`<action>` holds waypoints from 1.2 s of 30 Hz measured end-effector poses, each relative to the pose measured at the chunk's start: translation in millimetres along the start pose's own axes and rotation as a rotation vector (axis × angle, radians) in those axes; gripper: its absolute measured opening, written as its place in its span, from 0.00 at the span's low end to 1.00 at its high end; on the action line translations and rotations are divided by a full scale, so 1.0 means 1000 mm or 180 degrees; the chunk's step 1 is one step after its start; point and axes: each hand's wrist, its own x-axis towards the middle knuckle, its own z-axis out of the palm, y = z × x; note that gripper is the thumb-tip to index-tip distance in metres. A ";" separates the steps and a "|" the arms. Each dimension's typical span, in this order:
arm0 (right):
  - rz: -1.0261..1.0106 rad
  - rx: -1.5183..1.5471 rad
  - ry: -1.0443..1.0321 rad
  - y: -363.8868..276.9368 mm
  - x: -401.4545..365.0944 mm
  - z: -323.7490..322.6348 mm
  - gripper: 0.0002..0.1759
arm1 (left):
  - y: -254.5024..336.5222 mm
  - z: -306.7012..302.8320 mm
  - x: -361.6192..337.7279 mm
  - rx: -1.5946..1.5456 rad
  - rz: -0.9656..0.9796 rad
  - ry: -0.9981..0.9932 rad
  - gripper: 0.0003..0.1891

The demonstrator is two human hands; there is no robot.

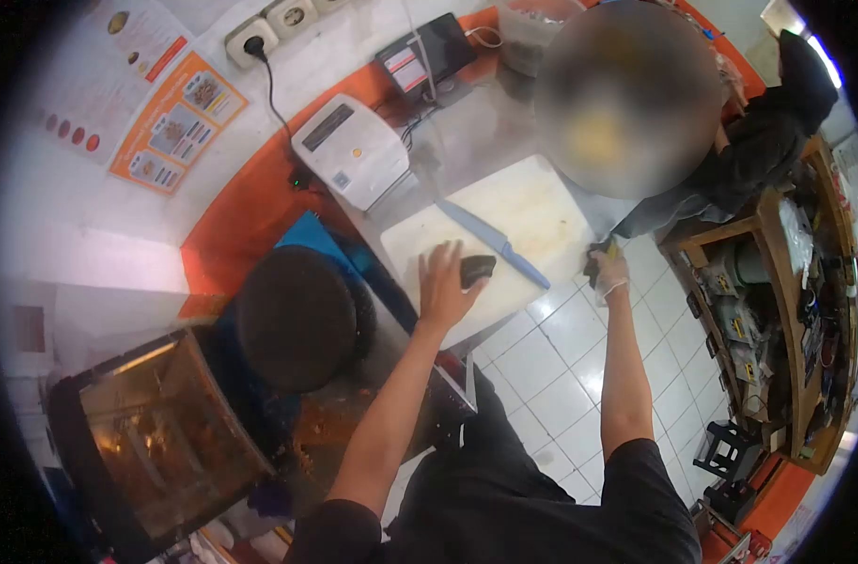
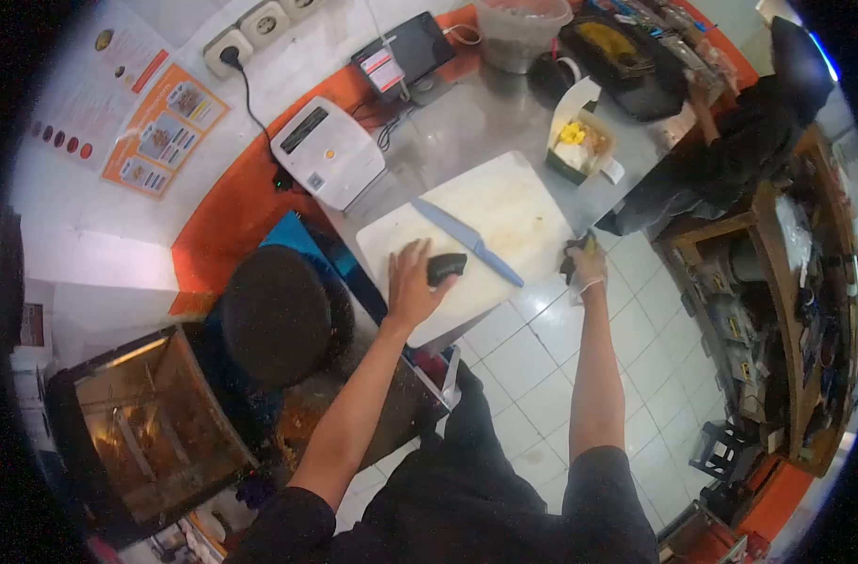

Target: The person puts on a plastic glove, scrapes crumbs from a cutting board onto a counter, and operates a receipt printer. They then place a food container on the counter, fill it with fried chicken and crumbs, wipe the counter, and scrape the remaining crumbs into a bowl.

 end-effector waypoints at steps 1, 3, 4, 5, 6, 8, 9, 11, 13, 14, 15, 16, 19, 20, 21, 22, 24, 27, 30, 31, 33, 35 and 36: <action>-0.0180 0.0566 -0.0012 -0.007 -0.006 0.004 0.16 | -0.013 0.002 -0.019 0.0043 -0.0057 -0.0018 0.28; -0.0126 0.0377 -0.0016 -0.007 0.001 -0.003 0.16 | -0.047 0.023 -0.068 -0.0564 -0.1618 0.0523 0.32; -0.0090 0.0177 -0.0305 -0.004 0.006 -0.013 0.15 | -0.061 0.036 -0.085 -0.0532 -0.1643 0.0537 0.32; -0.0055 -0.0043 -0.0615 -0.003 0.007 -0.015 0.15 | -0.074 0.048 -0.104 -0.1039 -0.2264 0.0211 0.32; -0.0061 -0.0071 -0.0692 -0.010 0.000 -0.013 0.15 | -0.081 0.052 -0.115 -0.1568 -0.2885 -0.0097 0.31; 0.0576 -0.0087 -0.1116 -0.042 -0.023 -0.020 0.16 | -0.073 0.039 -0.101 -0.1309 -0.2994 -0.0256 0.29; 0.0579 -0.0134 -0.1175 -0.054 -0.034 -0.022 0.16 | -0.071 0.034 -0.094 -0.1064 -0.3038 -0.0498 0.26; 0.0923 -0.0666 -0.1359 -0.070 -0.050 -0.022 0.15 | -0.090 0.040 -0.098 -0.1156 -0.3073 -0.0370 0.21; 0.0866 -0.0689 -0.1325 -0.062 -0.053 -0.026 0.15 | -0.101 0.037 -0.104 -0.1514 -0.2997 -0.0598 0.17; 0.0840 -0.0687 -0.1248 -0.056 -0.055 -0.028 0.14 | -0.101 0.032 -0.108 -0.1502 -0.3026 -0.0595 0.17; 0.0860 -0.0701 -0.1261 -0.053 -0.057 -0.030 0.14 | -0.091 0.015 -0.103 -0.1814 -0.3091 -0.0679 0.17; 0.0805 -0.0701 -0.1354 -0.055 -0.061 -0.034 0.14 | -0.085 0.007 -0.104 -0.2139 -0.3159 -0.0759 0.17; 0.0833 -0.0785 -0.1440 -0.074 -0.077 -0.039 0.14 | -0.084 0.009 -0.119 -0.2410 -0.3117 -0.0629 0.18; 0.0844 -0.0822 -0.1398 -0.076 -0.080 -0.040 0.14 | -0.085 0.009 -0.124 -0.2426 -0.3160 -0.0582 0.18; 0.0850 -0.0847 -0.1356 -0.080 -0.084 -0.044 0.14 | -0.082 0.006 -0.129 -0.2563 -0.3108 -0.0604 0.19; 0.0865 -0.0907 -0.1473 -0.087 -0.088 -0.047 0.13 | -0.078 0.002 -0.135 -0.2699 -0.3056 -0.0631 0.19; 0.0864 -0.1004 -0.1494 -0.094 -0.096 -0.051 0.13 | -0.071 -0.009 -0.149 -0.2939 -0.3082 -0.0508 0.19; 0.0728 -0.1216 -0.1477 -0.111 -0.114 -0.047 0.13 | -0.063 -0.038 -0.164 -0.3161 -0.3063 -0.0468 0.20; 0.0665 -0.1101 -0.1373 -0.133 -0.133 -0.043 0.15 | -0.053 -0.081 -0.174 -0.3365 -0.3070 -0.0214 0.20; 0.0645 -0.1114 -0.1423 -0.137 -0.137 -0.040 0.15 | -0.052 -0.096 -0.179 -0.3315 -0.3061 -0.0180 0.20; 0.0595 -0.0948 -0.1798 -0.146 -0.146 -0.029 0.16 | -0.053 -0.119 -0.195 -0.3250 -0.3078 -0.0075 0.20; 0.0611 -0.0960 -0.1673 -0.154 -0.159 -0.008 0.16 | -0.056 -0.138 -0.214 -0.3455 -0.3353 0.0280 0.21; 0.0589 -0.1074 -0.1644 -0.167 -0.171 0.007 0.16 | -0.064 -0.149 -0.225 -0.3450 -0.3227 0.0294 0.21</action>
